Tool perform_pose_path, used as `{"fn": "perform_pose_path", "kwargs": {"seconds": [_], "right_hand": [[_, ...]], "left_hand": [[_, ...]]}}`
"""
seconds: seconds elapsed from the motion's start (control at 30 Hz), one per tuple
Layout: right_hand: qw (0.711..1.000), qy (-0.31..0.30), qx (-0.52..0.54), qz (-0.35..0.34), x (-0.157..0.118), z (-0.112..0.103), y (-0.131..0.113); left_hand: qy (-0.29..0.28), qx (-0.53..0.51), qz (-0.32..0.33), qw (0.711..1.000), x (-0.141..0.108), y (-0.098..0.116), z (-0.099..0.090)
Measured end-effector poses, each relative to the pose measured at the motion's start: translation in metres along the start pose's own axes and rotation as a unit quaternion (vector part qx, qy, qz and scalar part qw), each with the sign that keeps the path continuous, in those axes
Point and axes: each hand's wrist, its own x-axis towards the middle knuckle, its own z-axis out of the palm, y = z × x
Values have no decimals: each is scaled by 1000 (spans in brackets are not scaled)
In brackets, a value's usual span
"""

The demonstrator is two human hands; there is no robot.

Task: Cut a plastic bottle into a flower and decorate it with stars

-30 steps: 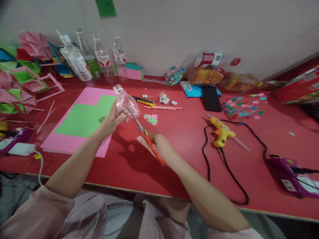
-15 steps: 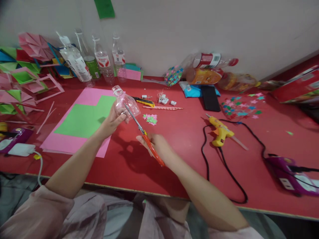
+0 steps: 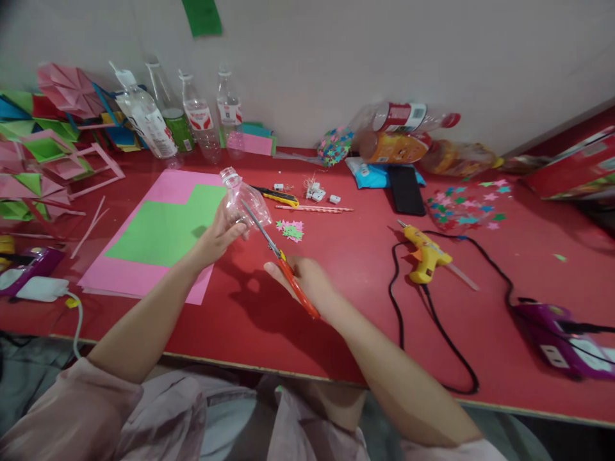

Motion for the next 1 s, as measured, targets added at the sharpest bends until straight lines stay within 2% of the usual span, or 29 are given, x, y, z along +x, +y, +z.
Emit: {"fn": "perform_pose_path", "kwargs": {"seconds": [0.37,0.6,0.8,0.9,1.0], "right_hand": [[996,-28,71,47,-2,-5,-7],[994,-23,62,81,-4,-6,-14],[997,-31,27,58,1,-8,-7],[998,-29,24,46,1,-6,-5],[999,-20,12,40,-1,-5,-5]], "left_hand": [[-30,69,42,996,3,-8,-3],[3,17,29,999,3,-7,-2],[55,-83,-12,995,4,-2,-3],[70,-109,-2,992,5,1,-3],[72,-84,19,994,5,1,-3]]}}
